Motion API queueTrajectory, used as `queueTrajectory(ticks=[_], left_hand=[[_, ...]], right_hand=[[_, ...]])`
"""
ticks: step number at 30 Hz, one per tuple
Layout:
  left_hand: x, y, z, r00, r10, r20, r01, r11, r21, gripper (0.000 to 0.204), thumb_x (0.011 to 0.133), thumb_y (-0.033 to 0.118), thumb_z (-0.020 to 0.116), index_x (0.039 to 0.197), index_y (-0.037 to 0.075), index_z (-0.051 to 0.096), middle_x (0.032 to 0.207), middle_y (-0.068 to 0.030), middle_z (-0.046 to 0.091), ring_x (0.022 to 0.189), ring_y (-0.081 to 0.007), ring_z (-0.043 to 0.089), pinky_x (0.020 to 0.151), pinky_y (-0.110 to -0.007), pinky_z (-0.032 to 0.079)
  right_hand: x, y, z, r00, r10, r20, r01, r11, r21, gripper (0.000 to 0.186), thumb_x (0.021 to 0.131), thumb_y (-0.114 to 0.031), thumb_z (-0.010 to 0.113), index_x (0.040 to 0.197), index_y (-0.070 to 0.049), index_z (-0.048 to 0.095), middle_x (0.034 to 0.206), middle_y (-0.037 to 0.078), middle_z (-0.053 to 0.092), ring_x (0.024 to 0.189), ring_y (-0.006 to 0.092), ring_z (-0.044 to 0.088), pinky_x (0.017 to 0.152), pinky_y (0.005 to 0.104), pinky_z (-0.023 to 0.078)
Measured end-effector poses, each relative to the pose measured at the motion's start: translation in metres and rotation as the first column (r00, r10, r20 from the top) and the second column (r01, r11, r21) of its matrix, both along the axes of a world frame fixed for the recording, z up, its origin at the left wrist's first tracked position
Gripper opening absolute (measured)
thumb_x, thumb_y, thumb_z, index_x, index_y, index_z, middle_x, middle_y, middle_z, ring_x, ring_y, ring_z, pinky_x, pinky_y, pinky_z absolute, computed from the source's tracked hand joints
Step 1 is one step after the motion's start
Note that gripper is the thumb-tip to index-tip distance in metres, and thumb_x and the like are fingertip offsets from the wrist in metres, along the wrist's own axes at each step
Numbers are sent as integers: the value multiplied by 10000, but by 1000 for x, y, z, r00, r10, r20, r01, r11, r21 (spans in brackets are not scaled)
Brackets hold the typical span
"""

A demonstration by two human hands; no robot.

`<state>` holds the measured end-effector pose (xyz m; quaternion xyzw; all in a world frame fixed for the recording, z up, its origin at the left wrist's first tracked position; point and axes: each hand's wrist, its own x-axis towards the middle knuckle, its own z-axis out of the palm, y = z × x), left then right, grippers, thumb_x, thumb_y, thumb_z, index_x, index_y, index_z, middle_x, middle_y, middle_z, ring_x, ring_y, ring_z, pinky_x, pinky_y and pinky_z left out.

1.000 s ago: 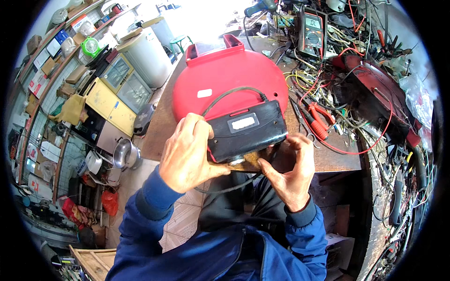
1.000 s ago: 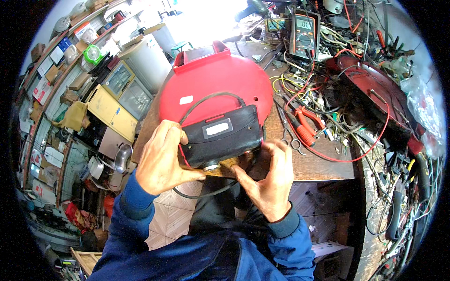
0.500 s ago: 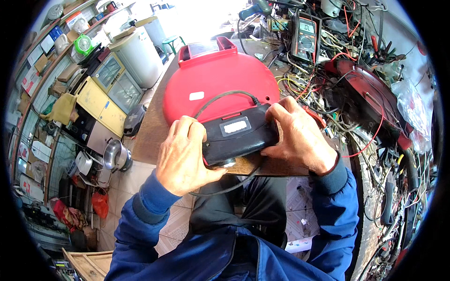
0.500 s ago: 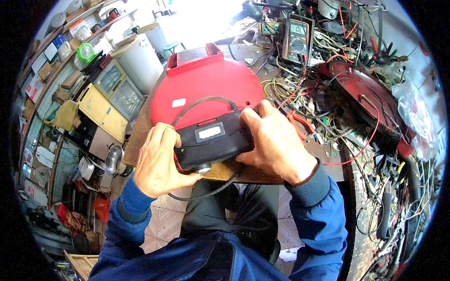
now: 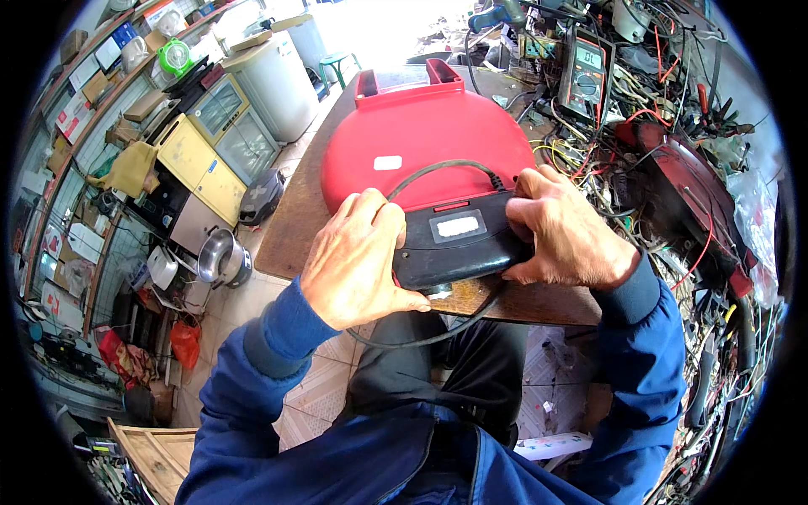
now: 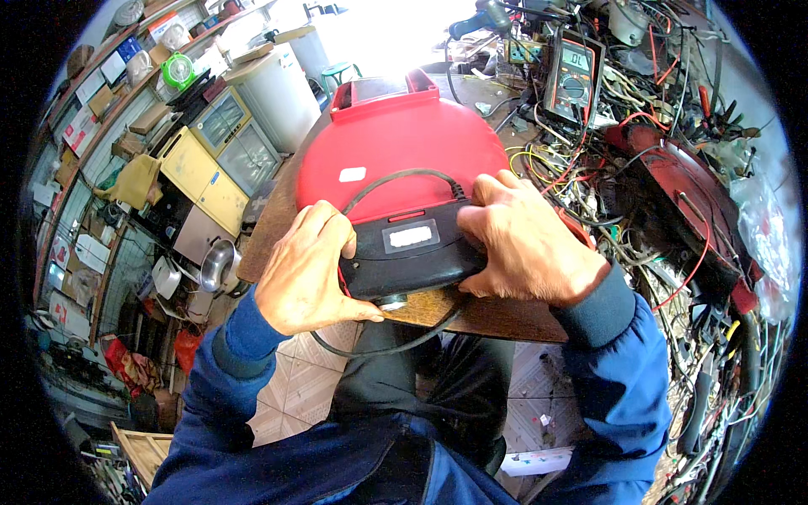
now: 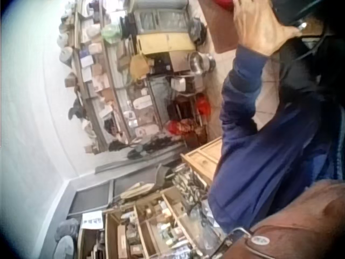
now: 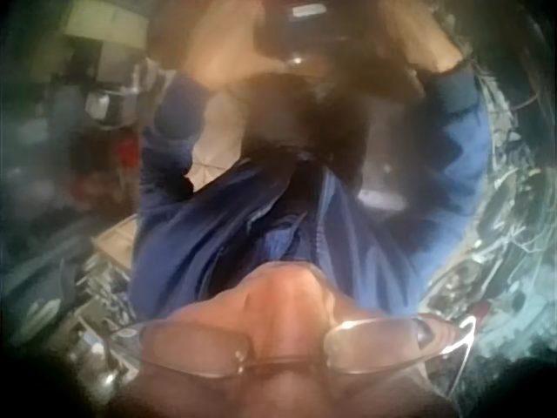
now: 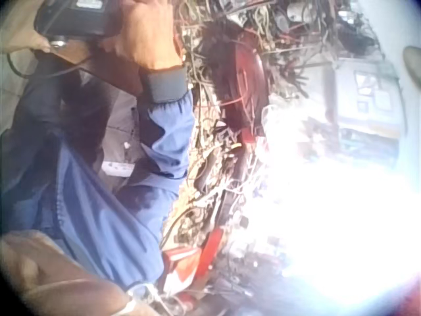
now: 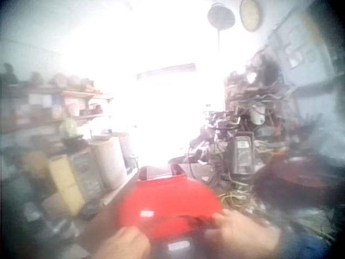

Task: The person works on a red portable grill, first manipulating wires on its underside and then opening the control box. They use a screwdriver to adjust internal components and a multimeter to test electrical connections within the grill's wiring harness.

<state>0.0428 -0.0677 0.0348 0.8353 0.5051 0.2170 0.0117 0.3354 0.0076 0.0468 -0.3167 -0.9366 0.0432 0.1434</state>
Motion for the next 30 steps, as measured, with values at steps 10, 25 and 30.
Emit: queueTrajectory(ticks=[10,25,30], left_hand=[[4,-19,-2,993,51,103,-67,987,149,701,515,274,1043,1037,51,632,1066,-146,623,1057,-389,629,948,-472,522],[-4,-9,-5,999,16,49,-18,999,32,616,567,179,981,1003,40,570,1002,-144,562,987,-373,606,860,-466,515],[-3,0,1,998,8,-59,-8,1000,7,620,573,247,973,969,54,537,973,-145,548,959,-373,603,813,-471,502]], right_hand=[[15,-13,-21,977,-6,-213,17,999,47,774,588,-193,973,1273,-10,661,1292,207,607,1231,427,600,1058,498,510],[13,-22,-33,959,-13,-284,35,997,73,746,612,-125,963,1282,28,674,1334,232,614,1238,439,627,1045,479,541],[13,-24,-34,953,-31,-302,48,998,49,731,626,-116,957,1284,27,673,1340,227,616,1231,438,634,1042,476,544]])
